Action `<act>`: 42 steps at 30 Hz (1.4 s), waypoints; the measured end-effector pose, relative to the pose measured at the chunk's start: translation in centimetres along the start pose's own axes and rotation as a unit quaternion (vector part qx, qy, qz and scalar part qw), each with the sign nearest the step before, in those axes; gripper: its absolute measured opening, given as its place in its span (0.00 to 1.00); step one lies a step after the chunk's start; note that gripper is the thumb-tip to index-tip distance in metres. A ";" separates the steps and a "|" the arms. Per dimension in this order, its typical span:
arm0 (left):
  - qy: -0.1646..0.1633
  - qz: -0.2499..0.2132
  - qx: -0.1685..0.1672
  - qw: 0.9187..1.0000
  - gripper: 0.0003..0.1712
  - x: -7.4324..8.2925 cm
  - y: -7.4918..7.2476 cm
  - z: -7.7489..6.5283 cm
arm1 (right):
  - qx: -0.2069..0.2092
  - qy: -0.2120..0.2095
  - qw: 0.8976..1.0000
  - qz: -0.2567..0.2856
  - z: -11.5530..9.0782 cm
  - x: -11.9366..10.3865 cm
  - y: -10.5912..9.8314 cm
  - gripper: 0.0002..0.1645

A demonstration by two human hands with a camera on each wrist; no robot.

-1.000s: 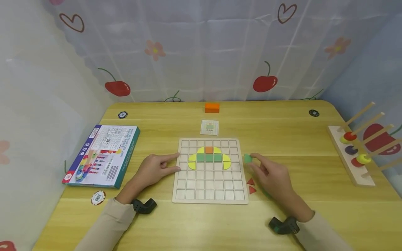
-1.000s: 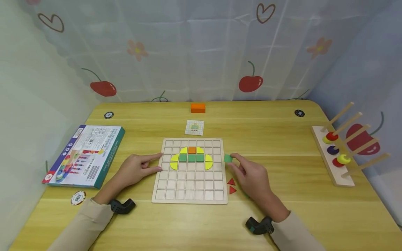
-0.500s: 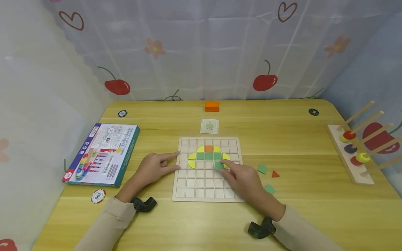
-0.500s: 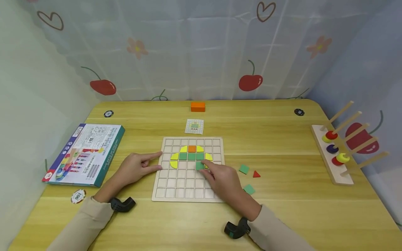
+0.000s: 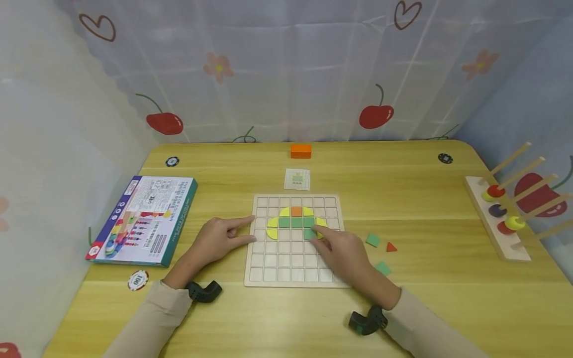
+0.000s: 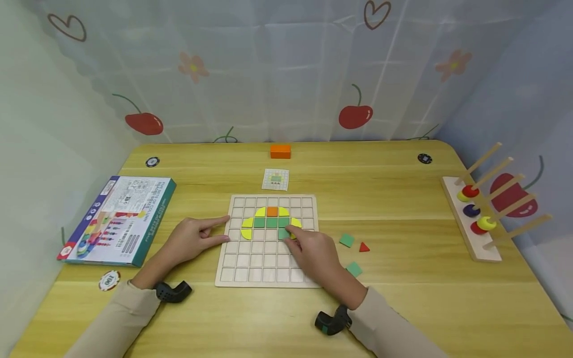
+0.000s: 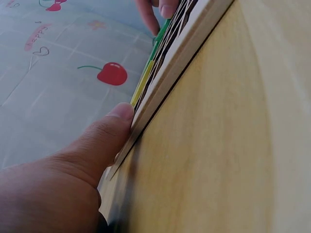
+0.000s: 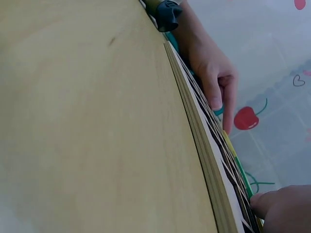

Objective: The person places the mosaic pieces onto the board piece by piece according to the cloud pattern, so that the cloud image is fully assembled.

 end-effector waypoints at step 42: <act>-0.005 -0.004 -0.003 1.000 0.31 0.0 0.0 0.0 | -0.027 0.098 0.993 -0.064 -5.0 8.1 -9.6 0.19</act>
Point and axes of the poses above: each hand's wrist, its own z-axis towards the middle knuckle, its own y-axis out of the palm, x = y × z, the point moved 3 cm from there along z, towards the middle knuckle
